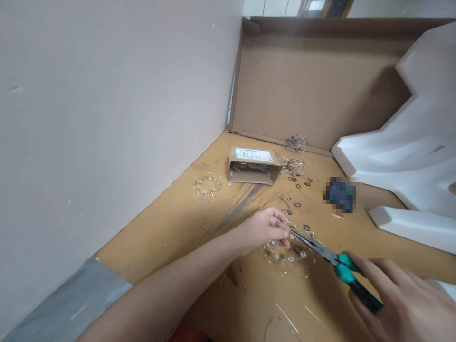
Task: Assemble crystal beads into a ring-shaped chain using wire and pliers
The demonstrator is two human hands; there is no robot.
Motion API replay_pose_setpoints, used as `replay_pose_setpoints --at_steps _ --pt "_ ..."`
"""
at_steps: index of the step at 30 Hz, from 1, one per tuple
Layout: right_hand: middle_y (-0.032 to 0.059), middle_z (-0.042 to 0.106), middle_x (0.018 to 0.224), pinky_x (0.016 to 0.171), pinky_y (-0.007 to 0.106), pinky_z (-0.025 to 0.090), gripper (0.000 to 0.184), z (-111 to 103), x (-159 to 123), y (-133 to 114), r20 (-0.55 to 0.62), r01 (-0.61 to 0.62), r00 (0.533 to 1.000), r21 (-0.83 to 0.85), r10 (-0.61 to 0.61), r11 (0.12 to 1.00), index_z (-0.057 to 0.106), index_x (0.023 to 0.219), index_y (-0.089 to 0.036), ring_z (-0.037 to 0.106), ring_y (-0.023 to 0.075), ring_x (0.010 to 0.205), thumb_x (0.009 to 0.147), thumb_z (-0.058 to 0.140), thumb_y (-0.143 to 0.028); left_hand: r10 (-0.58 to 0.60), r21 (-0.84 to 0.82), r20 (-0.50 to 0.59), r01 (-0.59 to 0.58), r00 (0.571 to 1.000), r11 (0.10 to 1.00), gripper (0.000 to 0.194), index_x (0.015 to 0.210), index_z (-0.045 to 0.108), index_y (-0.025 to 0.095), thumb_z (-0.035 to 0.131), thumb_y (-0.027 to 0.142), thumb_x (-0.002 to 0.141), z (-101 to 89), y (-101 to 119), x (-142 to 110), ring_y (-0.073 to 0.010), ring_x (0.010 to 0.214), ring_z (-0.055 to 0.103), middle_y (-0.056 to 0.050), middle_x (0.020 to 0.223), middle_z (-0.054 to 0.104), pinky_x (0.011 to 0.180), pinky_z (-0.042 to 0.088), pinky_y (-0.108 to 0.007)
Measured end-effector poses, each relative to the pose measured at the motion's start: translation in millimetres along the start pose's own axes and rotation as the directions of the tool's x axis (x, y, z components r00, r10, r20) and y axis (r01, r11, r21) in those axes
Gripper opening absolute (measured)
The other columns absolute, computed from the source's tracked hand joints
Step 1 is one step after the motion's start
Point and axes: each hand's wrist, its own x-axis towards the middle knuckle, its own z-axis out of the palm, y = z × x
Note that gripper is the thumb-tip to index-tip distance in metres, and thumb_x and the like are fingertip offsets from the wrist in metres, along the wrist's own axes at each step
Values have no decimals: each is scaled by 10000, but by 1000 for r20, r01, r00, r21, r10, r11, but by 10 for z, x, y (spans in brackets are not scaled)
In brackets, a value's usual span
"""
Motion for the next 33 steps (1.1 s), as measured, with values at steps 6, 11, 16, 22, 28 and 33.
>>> replay_pose_setpoints --at_steps 6,11,16,22,28,33 --pt "52 661 744 447 347 405 258 14 -6 20 -49 -15 999 -43 13 999 632 900 -294 584 218 483 792 423 -401 -7 66 15 6 1000 998 127 800 522 125 609 99 711 -13 -28 18 -80 566 594 -4 699 618 622 454 -233" --pt "43 672 756 416 321 445 293 134 -66 193 -113 100 989 -2 -100 995 625 882 -305 606 201 458 772 416 -478 -19 62 14 18 1000 998 76 740 568 116 622 136 689 -10 -21 3 -66 560 573 -20 730 632 647 462 -236" --pt "52 680 757 431 345 468 305 112 -38 156 -112 109 987 -71 -116 992 641 872 -278 611 215 454 790 401 -447 -45 72 17 44 999 996 78 739 598 124 624 173 683 -16 -25 -1 -62 549 567 -4 729 630 647 468 -238" --pt "26 671 689 353 305 424 282 24 28 84 -103 132 985 -78 -140 988 645 862 -283 576 188 391 782 427 -443 -63 60 -10 64 998 996 59 708 586 127 622 159 673 -8 -54 18 -65 510 558 20 646 606 606 466 -237" --pt "30 654 727 408 308 419 296 87 5 144 -58 99 993 -40 -101 994 619 975 -285 595 190 460 788 433 -420 -65 -19 -30 64 997 998 97 738 568 122 631 172 683 5 -57 16 -74 523 559 -6 665 617 593 485 -251" --pt "56 648 823 543 351 420 426 128 -20 215 -51 152 987 -48 -154 987 541 1162 -252 600 211 584 751 450 -321 2 72 -34 0 999 997 149 700 520 136 645 218 702 9 -68 11 -81 533 574 -14 673 626 560 460 -225"
